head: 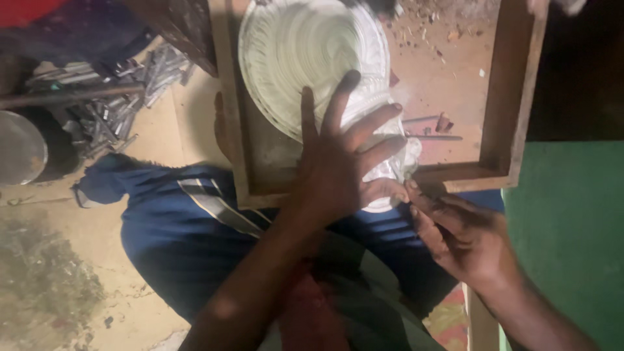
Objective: The person carves a white plaster statue of a deity using a small metal chisel, focusing on the facial features and headdress. The person rotates the statue to access different areas and occasionally wipes the surface with a cloth.
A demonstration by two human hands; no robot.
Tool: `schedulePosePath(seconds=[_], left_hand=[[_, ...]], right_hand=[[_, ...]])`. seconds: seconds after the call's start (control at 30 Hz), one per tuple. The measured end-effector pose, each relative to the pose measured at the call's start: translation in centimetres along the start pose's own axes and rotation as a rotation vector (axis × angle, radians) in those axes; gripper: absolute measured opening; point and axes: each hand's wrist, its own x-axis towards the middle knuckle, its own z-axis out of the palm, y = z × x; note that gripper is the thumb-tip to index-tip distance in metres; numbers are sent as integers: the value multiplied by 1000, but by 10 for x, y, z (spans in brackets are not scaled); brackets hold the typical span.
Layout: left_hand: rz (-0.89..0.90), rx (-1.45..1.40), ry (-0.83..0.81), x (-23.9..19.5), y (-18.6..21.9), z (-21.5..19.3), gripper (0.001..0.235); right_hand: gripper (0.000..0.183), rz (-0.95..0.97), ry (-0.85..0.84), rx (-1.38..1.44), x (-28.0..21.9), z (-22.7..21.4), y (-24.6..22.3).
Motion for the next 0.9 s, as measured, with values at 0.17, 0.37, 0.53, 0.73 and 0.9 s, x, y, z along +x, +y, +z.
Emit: schedulePosePath(seconds=[0.17, 0.37, 0.53, 0.73, 0.9], left_hand=[[5, 36, -48, -3, -1, 8, 64], [43, 73, -16, -4, -2, 11, 67], [28, 54, -4, -4, -2, 10, 59], [28, 93, -17, -3, -1, 10, 55], [58, 66, -15, -1, -4, 6, 63]], right_hand=[[36, -15, 9, -46, -8, -1, 4], [38, 138, 3, 141, -15, 5, 14], [37, 197, 82, 230, -12, 8, 4], [34, 28, 77, 235, -1, 3, -3], [33, 99, 40, 224, 0, 9, 5]])
